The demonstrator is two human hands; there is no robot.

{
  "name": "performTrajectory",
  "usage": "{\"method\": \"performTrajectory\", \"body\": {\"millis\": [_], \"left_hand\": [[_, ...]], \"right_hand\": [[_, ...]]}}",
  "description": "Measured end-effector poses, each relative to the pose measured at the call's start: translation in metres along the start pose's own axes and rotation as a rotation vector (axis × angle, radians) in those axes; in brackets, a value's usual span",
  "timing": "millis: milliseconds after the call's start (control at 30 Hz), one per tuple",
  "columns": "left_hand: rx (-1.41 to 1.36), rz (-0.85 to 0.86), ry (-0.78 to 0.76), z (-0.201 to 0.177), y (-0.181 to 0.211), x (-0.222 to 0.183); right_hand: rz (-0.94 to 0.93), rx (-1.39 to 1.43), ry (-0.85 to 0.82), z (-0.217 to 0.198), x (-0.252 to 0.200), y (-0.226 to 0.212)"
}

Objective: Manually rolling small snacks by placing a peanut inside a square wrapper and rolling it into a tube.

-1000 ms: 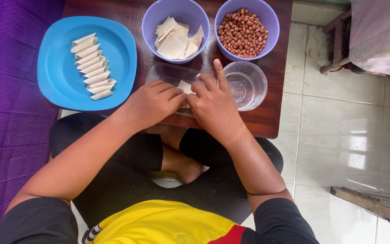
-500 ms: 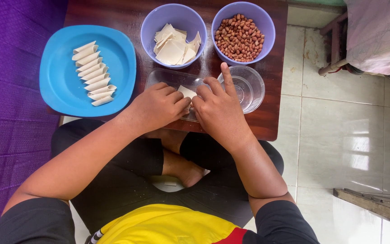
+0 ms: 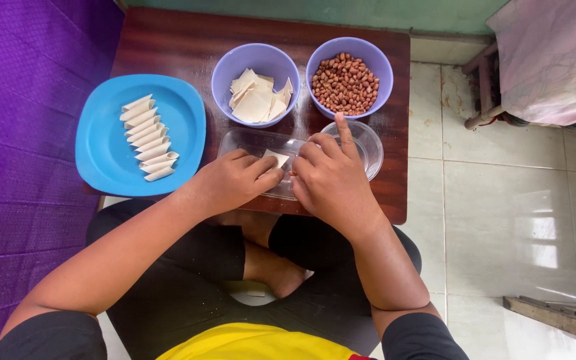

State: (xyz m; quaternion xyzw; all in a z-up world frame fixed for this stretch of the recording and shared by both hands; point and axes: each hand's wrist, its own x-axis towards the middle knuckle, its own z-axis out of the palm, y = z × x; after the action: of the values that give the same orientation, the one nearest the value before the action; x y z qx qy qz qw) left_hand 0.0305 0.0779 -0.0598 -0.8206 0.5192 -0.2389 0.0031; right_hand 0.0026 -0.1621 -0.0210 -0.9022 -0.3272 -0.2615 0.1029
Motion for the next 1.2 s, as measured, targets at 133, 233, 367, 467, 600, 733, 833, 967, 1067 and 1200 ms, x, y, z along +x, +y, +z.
{"method": "performTrajectory", "body": {"millis": [133, 233, 367, 467, 600, 733, 833, 967, 1067, 1200], "left_hand": [[-0.051, 0.007, -0.093, -0.006, -0.001, -0.001], [-0.098, -0.032, -0.13, -0.004, 0.002, -0.002], [-0.04, -0.135, 0.07, 0.014, 0.012, 0.002], [0.02, -0.176, 0.177, 0.02, 0.015, 0.007], [-0.123, -0.374, 0.23, 0.002, 0.018, 0.014], [-0.405, -0.631, 0.291, -0.014, 0.02, 0.016], [-0.703, -0.901, 0.329, -0.023, 0.027, 0.017], [-0.96, -1.111, 0.228, -0.041, 0.033, 0.026], [-1.101, -1.161, 0.192, -0.05, 0.036, 0.032], [-1.206, -1.187, 0.17, -0.059, 0.04, 0.04]], "right_hand": [[0.017, 0.011, 0.03, -0.008, 0.001, 0.001], [0.021, 0.016, 0.041, -0.008, 0.0, 0.004], [0.037, 0.026, 0.045, -0.01, 0.001, 0.006], [0.058, 0.051, 0.057, -0.018, 0.006, 0.006], [0.114, 0.2, 0.178, -0.033, 0.011, 0.002], [0.16, 0.274, 0.202, -0.023, -0.002, 0.011], [0.156, 0.34, 0.206, -0.02, -0.007, 0.015], [0.147, 0.392, 0.218, -0.024, -0.007, 0.013], [0.122, 0.399, 0.207, -0.024, -0.006, 0.009], [0.102, 0.417, 0.167, -0.025, -0.004, 0.004]]}}
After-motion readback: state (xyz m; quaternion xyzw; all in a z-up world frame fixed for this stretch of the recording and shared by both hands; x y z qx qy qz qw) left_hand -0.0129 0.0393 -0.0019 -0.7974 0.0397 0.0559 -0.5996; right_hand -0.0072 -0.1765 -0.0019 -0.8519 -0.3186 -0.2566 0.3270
